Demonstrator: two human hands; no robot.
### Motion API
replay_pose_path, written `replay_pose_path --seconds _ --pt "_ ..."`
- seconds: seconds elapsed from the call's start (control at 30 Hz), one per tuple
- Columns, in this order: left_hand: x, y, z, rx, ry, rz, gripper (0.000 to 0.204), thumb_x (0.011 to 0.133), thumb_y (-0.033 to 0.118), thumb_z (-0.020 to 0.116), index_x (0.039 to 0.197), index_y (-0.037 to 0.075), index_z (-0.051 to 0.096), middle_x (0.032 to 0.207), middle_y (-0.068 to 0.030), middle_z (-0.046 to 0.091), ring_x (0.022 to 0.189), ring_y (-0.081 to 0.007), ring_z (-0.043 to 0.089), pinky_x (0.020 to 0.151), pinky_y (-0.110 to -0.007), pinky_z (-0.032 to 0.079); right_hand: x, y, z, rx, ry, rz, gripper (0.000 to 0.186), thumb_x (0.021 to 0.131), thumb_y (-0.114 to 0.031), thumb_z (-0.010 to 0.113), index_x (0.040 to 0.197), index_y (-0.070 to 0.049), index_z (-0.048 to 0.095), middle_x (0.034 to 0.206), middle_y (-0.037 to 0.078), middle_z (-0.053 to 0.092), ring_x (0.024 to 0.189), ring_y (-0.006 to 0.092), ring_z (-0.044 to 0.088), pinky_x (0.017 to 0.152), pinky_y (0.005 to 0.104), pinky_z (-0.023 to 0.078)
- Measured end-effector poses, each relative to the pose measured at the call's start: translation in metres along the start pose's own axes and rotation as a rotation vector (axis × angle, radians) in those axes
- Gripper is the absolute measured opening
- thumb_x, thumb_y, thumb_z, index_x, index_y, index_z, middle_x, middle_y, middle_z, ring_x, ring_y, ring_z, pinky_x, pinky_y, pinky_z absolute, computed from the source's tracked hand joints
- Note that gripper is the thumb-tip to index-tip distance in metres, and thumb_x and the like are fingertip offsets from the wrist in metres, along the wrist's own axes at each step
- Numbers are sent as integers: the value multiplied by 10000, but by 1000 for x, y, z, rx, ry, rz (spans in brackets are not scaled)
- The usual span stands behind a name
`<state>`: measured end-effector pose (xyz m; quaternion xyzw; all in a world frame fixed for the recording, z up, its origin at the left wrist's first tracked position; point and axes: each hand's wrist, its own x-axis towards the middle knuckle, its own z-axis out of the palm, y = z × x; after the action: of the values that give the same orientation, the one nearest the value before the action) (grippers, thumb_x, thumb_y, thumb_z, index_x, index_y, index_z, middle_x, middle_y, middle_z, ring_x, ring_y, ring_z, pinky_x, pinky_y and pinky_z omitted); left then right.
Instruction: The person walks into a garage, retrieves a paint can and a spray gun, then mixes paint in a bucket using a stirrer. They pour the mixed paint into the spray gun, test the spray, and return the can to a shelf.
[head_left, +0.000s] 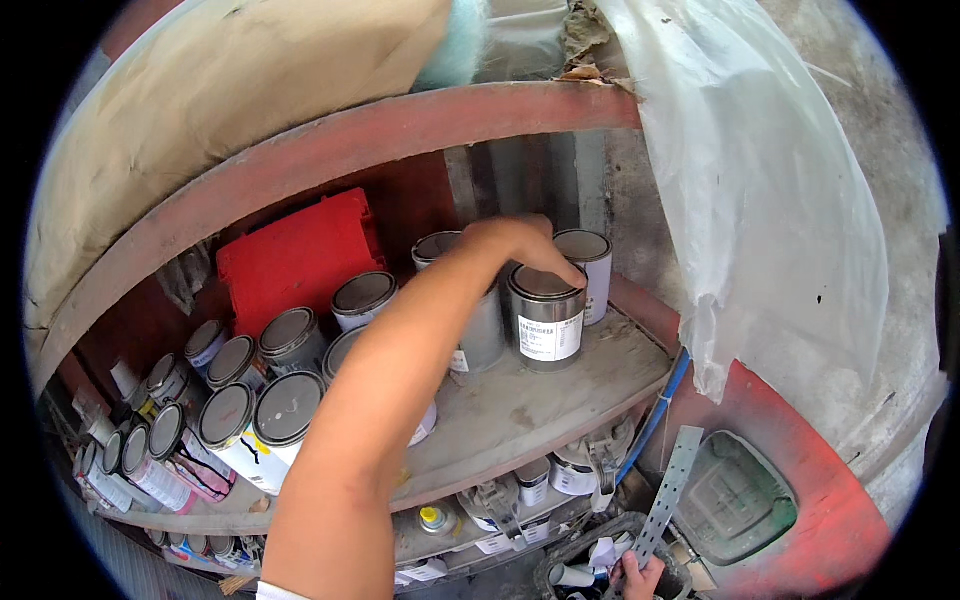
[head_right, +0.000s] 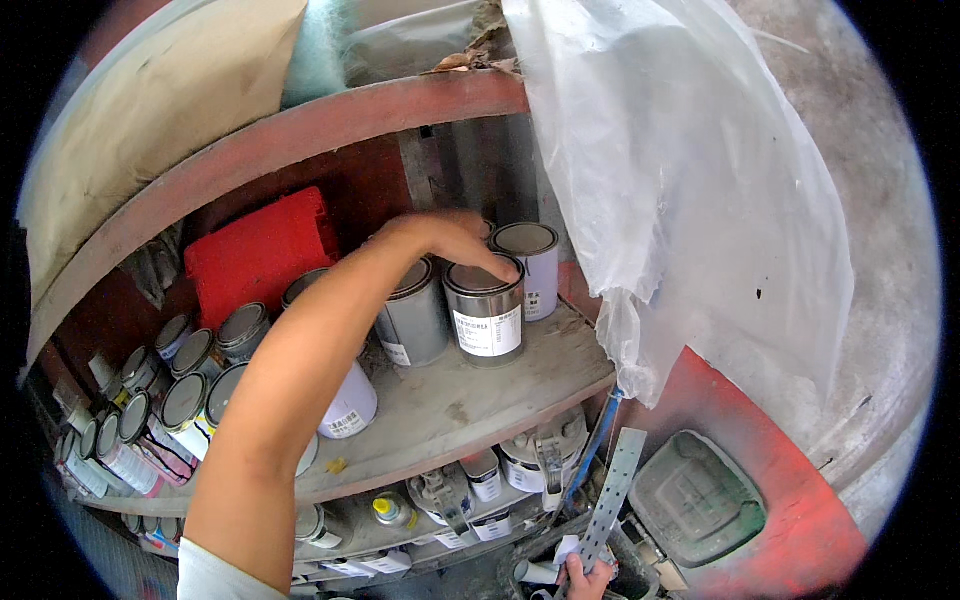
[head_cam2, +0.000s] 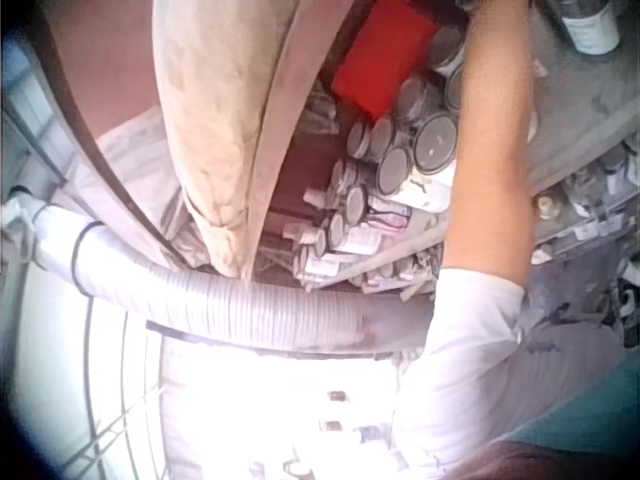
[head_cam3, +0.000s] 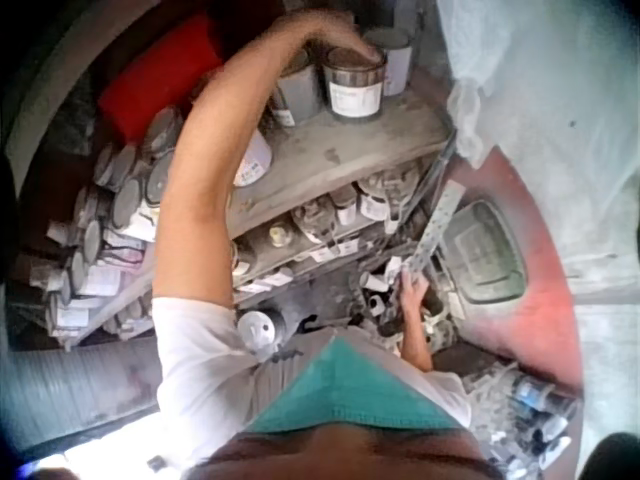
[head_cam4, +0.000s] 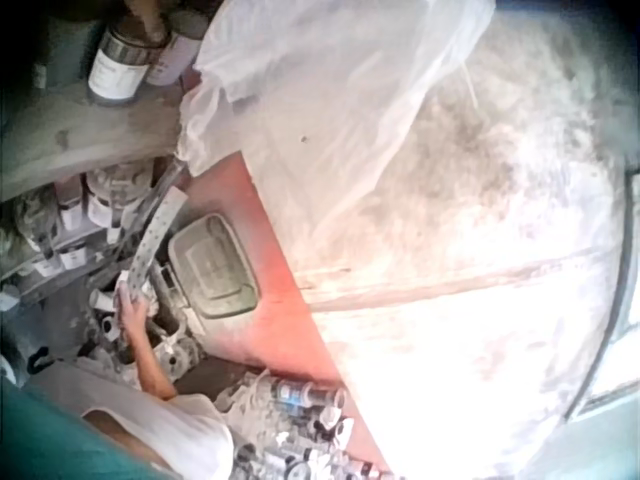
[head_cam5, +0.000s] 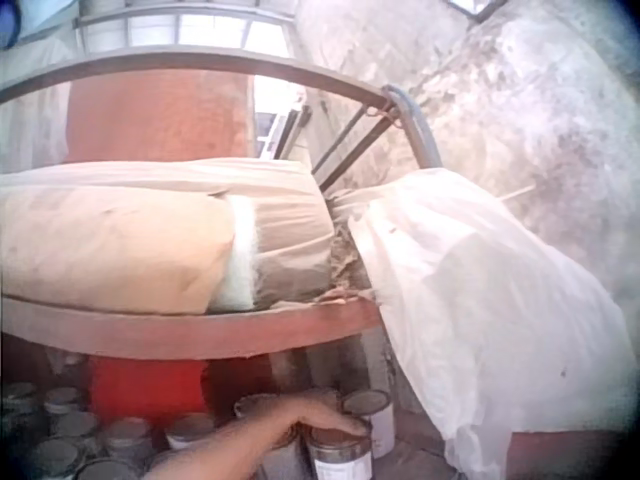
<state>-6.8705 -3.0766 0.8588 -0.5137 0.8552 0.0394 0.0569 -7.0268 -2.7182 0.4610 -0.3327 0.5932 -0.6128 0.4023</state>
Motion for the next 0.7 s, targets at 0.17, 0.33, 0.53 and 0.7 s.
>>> replay_pose_path --seconds 0.17,0.33,0.53,0.7 --pt "-3 -11 -8 -54 -52 93 1057 629 662 743 1344 -73 488 1340 -258 535 1229 -333 542 1009 -367 441 9 10 -6 -39 1 4 345 923 -191 660 618 -57 568 540 -35 514 480 67 443 443 262 334" --pt "-9 -15 9 -57 -43 199 1110 592 559 800 1402 -87 400 1388 -255 493 1268 -326 511 1046 -349 418 2 -28 7 -201 1 18 402 890 -366 670 658 -44 606 607 45 581 572 176 549 549 358 412" --pt "-13 4 9 -53 -40 38 1058 589 555 799 1350 -96 459 1347 -265 526 1239 -328 537 1018 -344 441 5 -29 5 -248 -88 111 427 838 -467 652 755 -47 661 718 137 632 720 315 605 687 442 440" --pt "-22 -47 5 -182 147 80 947 646 542 824 1328 -33 508 1334 -229 552 1209 -330 554 1014 -381 440 -1 -38 17 -202 63 -3 354 863 -374 650 728 -47 658 650 66 616 632 216 594 621 375 455"
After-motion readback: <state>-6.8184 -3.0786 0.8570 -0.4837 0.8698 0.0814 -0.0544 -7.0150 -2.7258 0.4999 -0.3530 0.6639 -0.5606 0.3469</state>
